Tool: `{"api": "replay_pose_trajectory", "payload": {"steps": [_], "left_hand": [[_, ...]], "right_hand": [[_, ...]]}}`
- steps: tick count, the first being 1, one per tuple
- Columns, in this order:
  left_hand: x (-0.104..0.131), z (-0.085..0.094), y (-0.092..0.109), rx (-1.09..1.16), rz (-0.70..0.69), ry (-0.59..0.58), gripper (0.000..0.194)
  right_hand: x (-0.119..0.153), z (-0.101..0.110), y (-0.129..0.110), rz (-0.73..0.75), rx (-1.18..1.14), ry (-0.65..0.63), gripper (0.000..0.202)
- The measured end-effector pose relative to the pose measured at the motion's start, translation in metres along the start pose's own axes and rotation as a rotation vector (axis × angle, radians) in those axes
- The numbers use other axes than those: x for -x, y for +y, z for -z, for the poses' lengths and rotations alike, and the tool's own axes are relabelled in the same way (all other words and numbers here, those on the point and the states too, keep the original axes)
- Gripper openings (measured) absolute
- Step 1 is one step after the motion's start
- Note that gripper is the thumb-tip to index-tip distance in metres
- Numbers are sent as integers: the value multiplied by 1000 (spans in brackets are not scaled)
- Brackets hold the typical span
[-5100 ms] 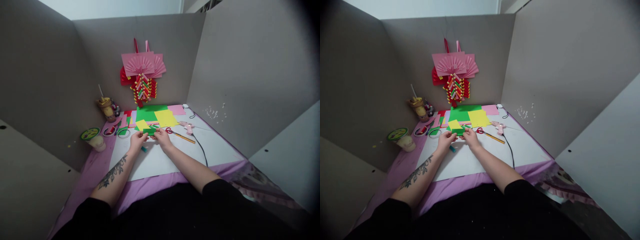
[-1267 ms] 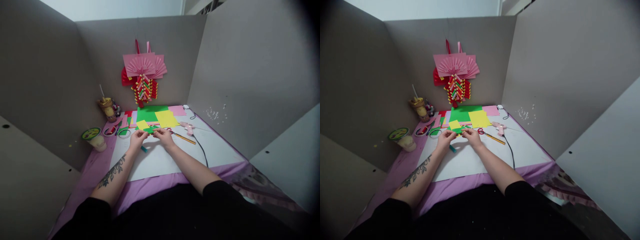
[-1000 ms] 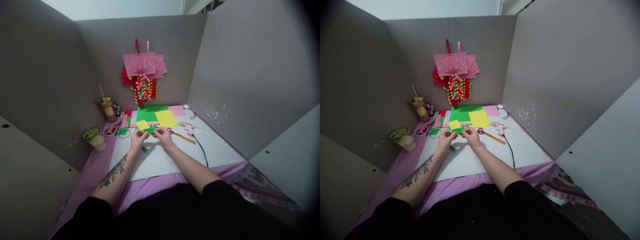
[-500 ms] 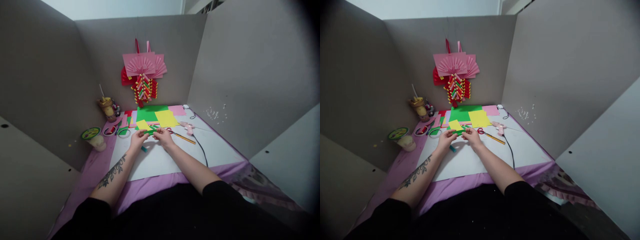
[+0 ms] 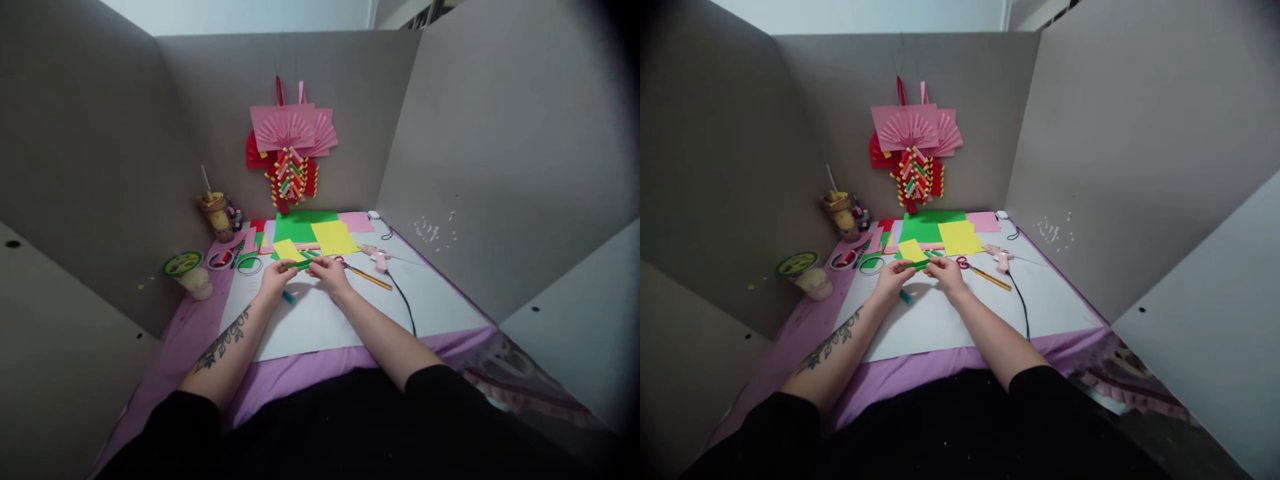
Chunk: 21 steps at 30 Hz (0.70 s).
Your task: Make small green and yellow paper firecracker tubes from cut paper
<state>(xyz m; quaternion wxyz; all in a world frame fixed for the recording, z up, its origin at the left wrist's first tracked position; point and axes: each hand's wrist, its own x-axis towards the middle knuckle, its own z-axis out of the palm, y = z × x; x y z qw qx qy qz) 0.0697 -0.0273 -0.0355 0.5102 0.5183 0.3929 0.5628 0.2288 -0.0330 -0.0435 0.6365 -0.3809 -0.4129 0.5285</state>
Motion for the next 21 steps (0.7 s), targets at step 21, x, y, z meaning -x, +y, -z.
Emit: {"api": "replay_pose_trajectory", "payload": {"steps": [21], "left_hand": [[5,-6,8,254,236,6,44]], "right_hand": [[12,-1,-5,408,443,-177,12]]}}
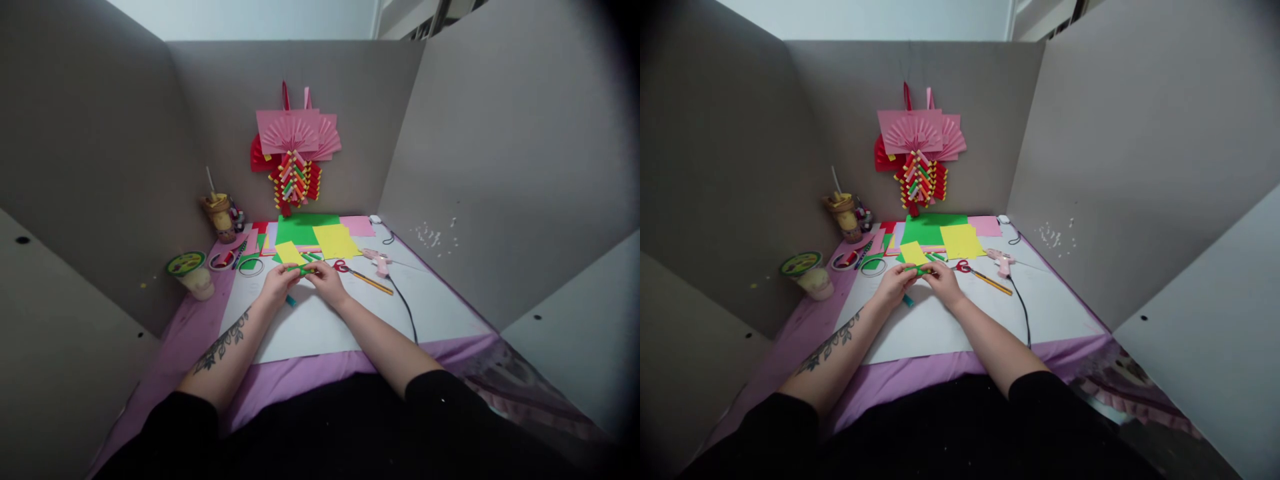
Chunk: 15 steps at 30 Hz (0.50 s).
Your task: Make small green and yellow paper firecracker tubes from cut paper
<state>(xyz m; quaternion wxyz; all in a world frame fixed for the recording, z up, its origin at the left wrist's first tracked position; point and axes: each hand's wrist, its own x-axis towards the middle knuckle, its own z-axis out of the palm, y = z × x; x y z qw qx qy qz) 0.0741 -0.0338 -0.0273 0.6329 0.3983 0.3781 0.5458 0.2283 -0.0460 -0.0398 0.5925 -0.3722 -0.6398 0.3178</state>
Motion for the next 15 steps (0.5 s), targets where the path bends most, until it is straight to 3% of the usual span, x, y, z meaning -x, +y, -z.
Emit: {"api": "replay_pose_trajectory", "payload": {"steps": [7,15], "left_hand": [[2,-1,1,36,4,-30,35],[5,-3,2,-42,-23,-66,39]], "right_hand": [[-1,-2,-3,-119,-141,42,16],[-3,-4,-3,-220,-276,98,26]]}}
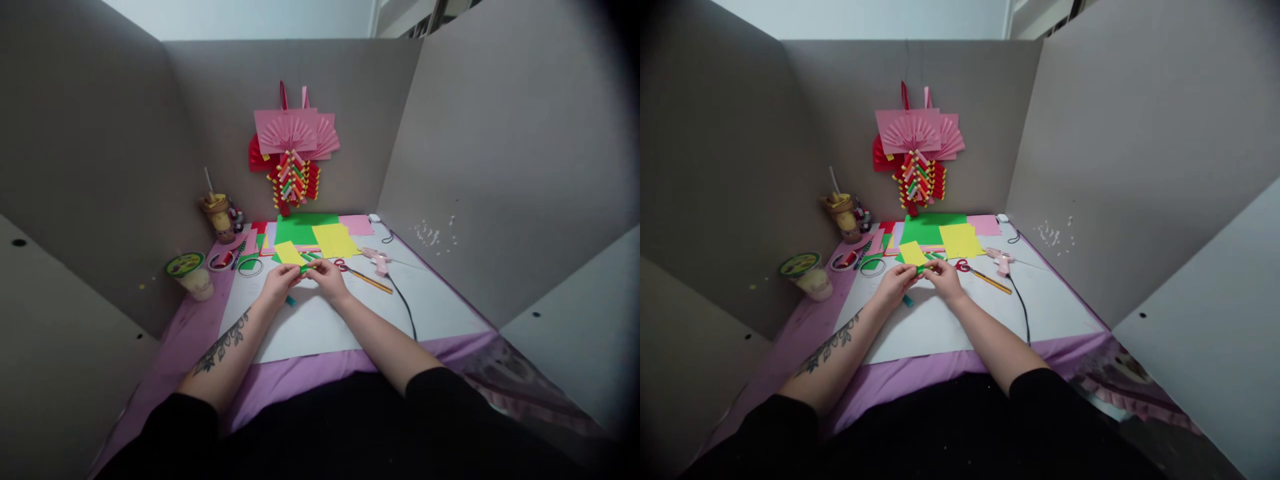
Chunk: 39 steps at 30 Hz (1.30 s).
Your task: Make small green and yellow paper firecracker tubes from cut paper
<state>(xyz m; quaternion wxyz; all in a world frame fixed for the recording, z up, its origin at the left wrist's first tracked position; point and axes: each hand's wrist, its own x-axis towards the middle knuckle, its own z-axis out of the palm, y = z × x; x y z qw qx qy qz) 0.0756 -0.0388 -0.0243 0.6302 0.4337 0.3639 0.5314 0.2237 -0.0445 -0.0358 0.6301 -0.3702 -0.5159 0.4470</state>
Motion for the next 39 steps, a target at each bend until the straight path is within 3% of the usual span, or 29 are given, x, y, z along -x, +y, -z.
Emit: {"api": "replay_pose_trajectory", "payload": {"steps": [10,17,21,27,32,39], "left_hand": [[4,0,0,-293,-182,6,38],[0,0,-1,2,-4,87,28],[-1,2,1,87,85,63,25],[0,5,0,-54,-5,-11,40],[3,2,-1,-254,-108,29,43],[4,-2,-2,-255,-80,69,44]], "right_hand": [[-3,1,6,-32,-59,58,23],[-3,1,6,7,31,13,20],[-3,4,3,30,82,-8,20],[-5,6,-2,-27,21,23,26],[-5,3,-1,-47,-33,64,27],[-7,2,2,-26,-69,108,28]]}}
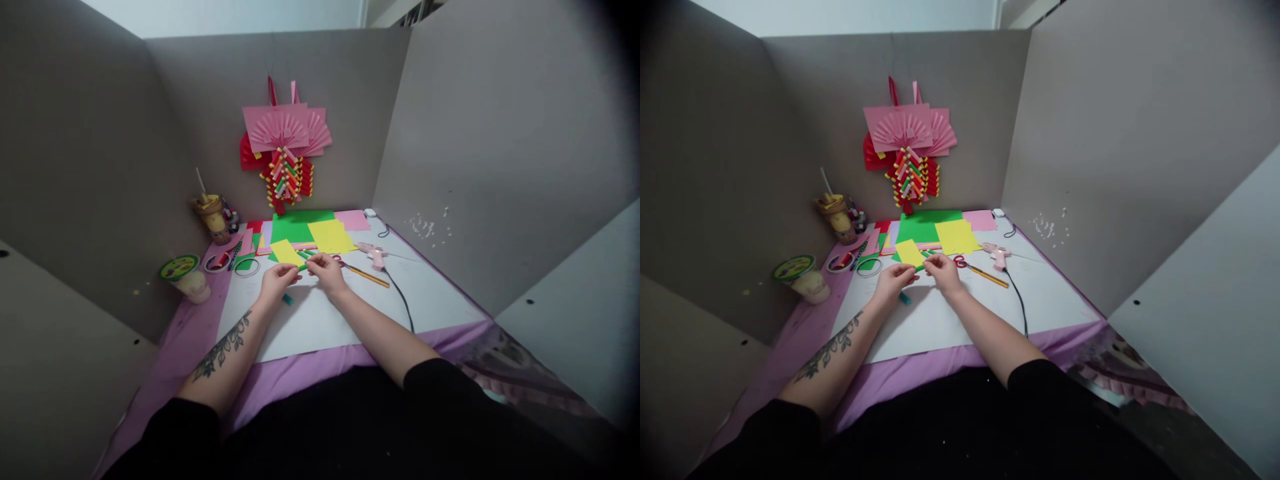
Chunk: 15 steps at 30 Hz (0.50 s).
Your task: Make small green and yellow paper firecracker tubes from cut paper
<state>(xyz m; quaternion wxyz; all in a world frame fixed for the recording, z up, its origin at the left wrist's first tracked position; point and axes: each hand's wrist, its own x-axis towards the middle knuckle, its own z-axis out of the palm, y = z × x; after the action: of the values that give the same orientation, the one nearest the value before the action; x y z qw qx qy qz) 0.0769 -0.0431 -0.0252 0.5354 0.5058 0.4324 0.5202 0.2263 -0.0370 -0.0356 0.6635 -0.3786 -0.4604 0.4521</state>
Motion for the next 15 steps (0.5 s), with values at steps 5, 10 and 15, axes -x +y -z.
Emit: {"api": "replay_pose_trajectory", "payload": {"steps": [5,10,15], "left_hand": [[4,2,5,-49,82,-110,45],[7,2,7,-240,87,-267,29],[1,4,4,-60,185,-239,35]], "right_hand": [[0,2,-2,25,34,-30,26],[3,2,0,-31,124,-191,22],[3,8,2,80,307,-218,35]]}}
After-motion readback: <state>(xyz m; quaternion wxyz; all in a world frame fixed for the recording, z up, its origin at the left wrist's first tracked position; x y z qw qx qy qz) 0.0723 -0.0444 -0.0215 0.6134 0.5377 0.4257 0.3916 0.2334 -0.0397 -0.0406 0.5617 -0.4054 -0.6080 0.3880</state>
